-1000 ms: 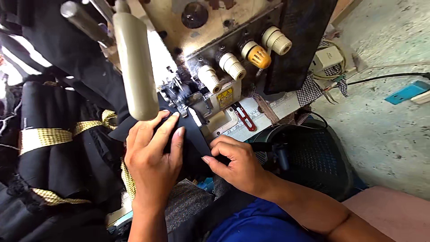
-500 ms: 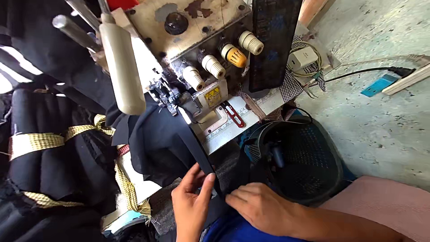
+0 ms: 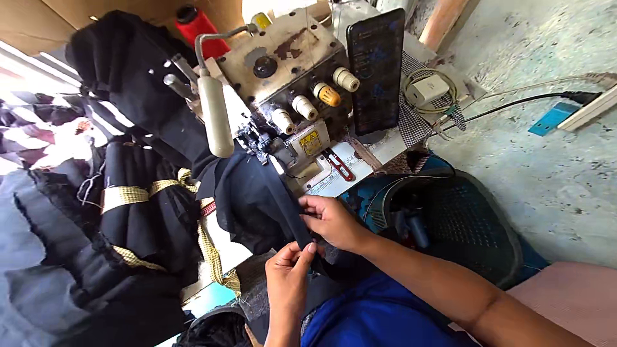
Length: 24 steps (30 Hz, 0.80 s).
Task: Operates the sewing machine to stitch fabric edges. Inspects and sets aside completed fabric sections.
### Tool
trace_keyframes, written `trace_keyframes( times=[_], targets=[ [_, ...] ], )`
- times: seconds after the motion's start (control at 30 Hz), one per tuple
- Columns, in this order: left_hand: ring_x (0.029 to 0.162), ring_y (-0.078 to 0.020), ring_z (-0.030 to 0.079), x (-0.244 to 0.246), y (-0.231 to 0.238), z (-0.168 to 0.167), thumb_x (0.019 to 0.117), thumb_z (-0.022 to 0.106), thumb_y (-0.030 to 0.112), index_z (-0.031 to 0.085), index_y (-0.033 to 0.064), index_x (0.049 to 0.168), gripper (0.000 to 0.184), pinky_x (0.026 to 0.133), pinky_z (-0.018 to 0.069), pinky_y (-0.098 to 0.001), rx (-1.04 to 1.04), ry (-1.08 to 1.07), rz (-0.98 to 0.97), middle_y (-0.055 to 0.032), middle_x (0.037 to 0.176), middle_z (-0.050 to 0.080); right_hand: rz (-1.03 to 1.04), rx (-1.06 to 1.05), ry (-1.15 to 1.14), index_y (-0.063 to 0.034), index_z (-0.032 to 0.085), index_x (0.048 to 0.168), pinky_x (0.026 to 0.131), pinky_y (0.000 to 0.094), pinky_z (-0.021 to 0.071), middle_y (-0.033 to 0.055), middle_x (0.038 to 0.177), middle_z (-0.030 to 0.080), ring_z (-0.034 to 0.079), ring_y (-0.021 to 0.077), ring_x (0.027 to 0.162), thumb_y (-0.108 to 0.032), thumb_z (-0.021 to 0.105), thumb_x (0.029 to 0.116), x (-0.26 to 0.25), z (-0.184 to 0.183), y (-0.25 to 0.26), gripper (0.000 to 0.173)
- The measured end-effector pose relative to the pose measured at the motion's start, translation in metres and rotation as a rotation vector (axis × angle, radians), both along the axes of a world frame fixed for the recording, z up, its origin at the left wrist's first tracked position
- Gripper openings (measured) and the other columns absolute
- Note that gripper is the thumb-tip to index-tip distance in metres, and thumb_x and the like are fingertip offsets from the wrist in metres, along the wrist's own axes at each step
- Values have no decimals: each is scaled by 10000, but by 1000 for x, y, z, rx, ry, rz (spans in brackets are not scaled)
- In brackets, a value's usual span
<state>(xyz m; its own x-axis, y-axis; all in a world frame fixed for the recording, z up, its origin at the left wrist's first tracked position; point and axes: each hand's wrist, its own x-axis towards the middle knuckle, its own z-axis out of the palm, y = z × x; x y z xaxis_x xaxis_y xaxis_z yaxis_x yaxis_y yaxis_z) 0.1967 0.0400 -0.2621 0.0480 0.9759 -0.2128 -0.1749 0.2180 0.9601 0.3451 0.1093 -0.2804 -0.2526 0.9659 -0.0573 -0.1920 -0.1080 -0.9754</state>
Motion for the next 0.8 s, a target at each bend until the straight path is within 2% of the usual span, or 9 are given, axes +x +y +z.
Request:
trace_keyframes(
  times=[0.13,0.23,0.33,0.43,0.5,0.53,0.63,0.7,0.8],
  targets=[
    [824,-192,767,-2,-19,-18,1002,613,44,742,-52,1012,161,802,642,-338,-9,42,-31,-136,895,777,-13,-86,-22,41,691,1150,810,243,613,67,981,746,718,79,857,-60,662,972,13,-10,-38,208],
    [811,-159,744,-8,-27,-27,1003,632,104,768,-13,951,186,786,626,-318,-3,86,-98,-102,868,765,24,-161,-8,21,711,1066,671,245,620,40,880,729,700,76,721,-59,655,979,21,-11,-53,130],
    [839,-175,754,-12,-28,-25,993,654,115,776,-1,929,180,816,628,-338,-27,35,-132,-111,889,774,61,-99,-94,2,738,983,755,199,585,19,888,730,682,24,794,-107,660,991,26,-13,-55,134],
    [860,-192,763,-11,-29,-19,1012,637,131,772,3,956,194,840,634,-371,-20,-63,-185,-116,924,779,109,7,-183,-15,755,983,823,188,551,26,949,729,665,12,894,-166,635,1016,31,-15,-53,195],
    [849,-188,765,-8,-29,-17,1011,639,128,770,4,961,187,826,640,-372,-2,-75,-191,-111,919,780,159,64,-189,-2,753,996,881,204,541,51,1004,725,660,34,967,-145,601,1028,35,-12,-51,212],
    [832,-175,763,-7,-29,-17,1007,643,119,768,2,949,181,808,640,-355,14,-51,-183,-103,901,778,191,84,-181,5,752,1005,889,211,542,59,1020,724,661,42,972,-123,582,1031,38,-10,-49,214],
    [734,-90,713,-1,-26,-23,983,671,97,770,5,889,165,720,609,-262,56,60,-134,-51,801,752,276,137,-177,14,731,1009,783,195,570,67,1007,696,661,39,869,-101,525,1044,44,-4,-45,239],
    [665,-37,662,2,-26,-26,967,691,101,759,23,832,169,649,568,-211,71,114,-101,-8,735,721,287,199,-200,24,727,997,813,213,546,89,1006,694,650,62,914,-122,513,1033,46,-2,-44,261],
    [652,-4,653,2,-25,-28,943,704,103,757,34,801,166,629,560,-186,127,197,-111,16,715,717,191,274,-273,-10,734,898,863,257,530,75,939,708,650,96,963,-287,636,1017,41,3,-47,317]
  ],
)
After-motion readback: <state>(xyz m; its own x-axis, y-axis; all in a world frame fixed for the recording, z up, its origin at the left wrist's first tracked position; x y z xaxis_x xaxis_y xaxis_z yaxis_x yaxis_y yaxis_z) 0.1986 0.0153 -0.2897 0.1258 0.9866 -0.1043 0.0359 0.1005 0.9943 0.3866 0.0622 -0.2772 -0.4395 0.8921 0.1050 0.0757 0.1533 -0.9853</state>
